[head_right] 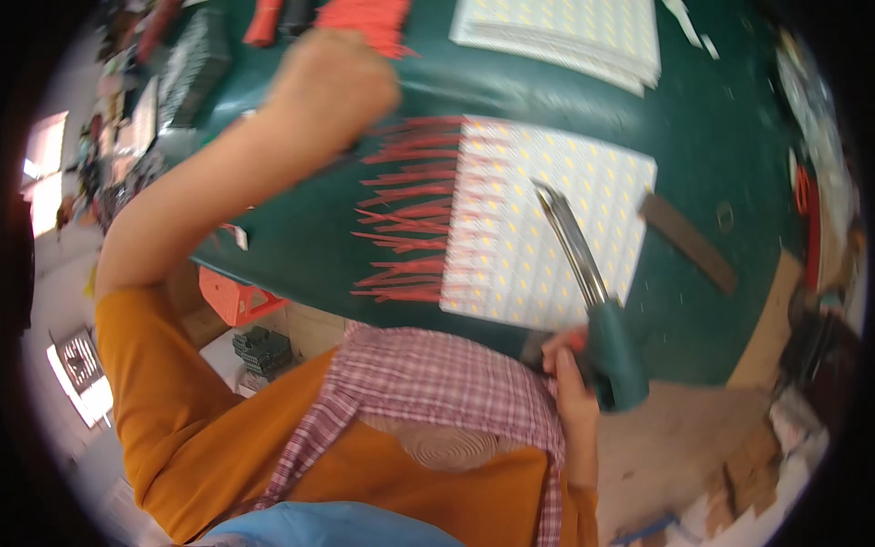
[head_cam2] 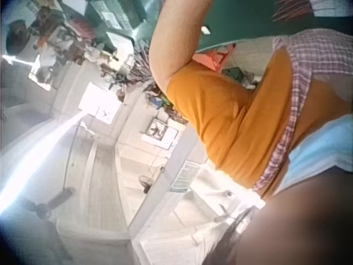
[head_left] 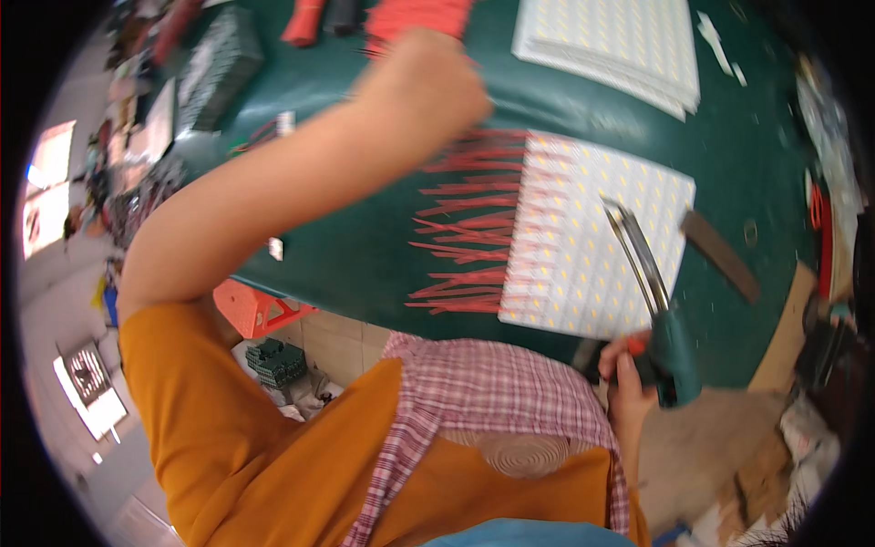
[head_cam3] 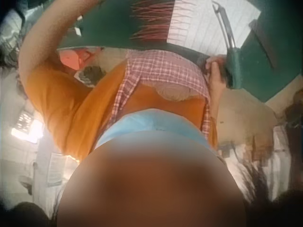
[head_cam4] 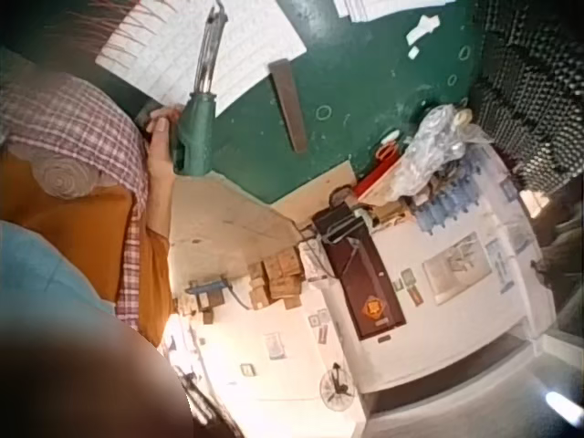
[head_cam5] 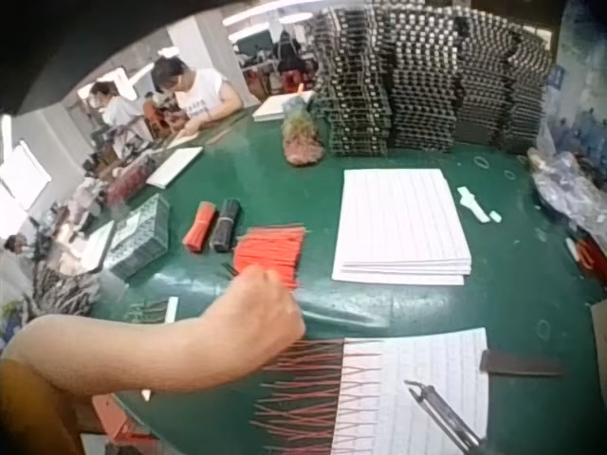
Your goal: Soldering red and black wires onto LED circuit boards using a soldering iron.
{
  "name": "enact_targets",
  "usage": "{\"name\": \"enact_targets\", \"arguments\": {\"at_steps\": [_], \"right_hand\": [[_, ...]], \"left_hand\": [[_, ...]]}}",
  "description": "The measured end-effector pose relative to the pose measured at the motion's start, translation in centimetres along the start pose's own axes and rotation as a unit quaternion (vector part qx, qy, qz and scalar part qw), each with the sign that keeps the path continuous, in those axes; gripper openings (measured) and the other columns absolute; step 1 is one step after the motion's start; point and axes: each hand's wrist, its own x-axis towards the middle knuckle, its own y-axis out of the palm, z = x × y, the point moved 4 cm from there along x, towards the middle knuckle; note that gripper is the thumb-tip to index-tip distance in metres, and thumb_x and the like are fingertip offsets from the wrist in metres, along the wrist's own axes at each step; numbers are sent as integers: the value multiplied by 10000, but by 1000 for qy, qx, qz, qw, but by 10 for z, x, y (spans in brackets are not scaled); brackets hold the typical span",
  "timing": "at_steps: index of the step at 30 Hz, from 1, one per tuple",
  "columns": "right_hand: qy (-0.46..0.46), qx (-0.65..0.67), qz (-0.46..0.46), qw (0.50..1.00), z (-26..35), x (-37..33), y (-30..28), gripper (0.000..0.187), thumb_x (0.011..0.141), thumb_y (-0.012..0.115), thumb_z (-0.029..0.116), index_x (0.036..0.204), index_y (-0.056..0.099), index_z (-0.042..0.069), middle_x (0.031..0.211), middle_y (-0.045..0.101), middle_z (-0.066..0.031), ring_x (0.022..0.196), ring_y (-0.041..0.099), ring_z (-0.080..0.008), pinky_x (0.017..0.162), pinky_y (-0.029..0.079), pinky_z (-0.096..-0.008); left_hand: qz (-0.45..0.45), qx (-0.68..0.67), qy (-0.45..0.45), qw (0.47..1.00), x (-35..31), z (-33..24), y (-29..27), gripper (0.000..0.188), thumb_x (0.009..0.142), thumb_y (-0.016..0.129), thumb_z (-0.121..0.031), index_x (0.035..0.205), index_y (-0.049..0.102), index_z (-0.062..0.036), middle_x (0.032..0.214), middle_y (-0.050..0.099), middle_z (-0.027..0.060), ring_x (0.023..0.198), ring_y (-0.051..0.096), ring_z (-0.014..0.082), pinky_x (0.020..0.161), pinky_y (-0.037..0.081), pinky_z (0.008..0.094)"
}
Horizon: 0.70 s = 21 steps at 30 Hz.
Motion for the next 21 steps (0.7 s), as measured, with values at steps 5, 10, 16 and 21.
{"name": "enact_targets", "arguments": {"at_steps": [5,10,16,21], "right_hand": [[-38,22,-7,999,0,4,4,344,895,600,103,1201,464,26,774,590,-111,604,496,-151,556,430,-294],[-52,13,5,999,7,2,11,363,897,592,98,1223,453,17,762,587,-102,595,490,-148,559,433,-297],[-79,8,0,997,11,5,9,377,898,597,94,1238,452,16,773,592,-106,592,497,-142,553,435,-294],[-43,18,10,999,24,14,24,359,895,592,72,1218,440,28,765,605,-121,599,514,-156,566,464,-296]], "left_hand": [[120,95,79,985,31,-56,25,133,744,669,-264,723,720,-142,657,630,18,615,562,186,544,356,376],[122,228,111,959,38,-69,33,151,766,603,-164,763,718,-66,703,652,118,508,492,194,484,308,350],[-16,-121,-25,992,-2,-51,-25,117,715,630,-203,701,667,-92,624,577,32,613,557,182,508,315,350],[-296,-634,-181,691,-80,-73,-46,114,840,691,-151,861,681,-39,718,657,63,644,632,158,569,486,308]]}}
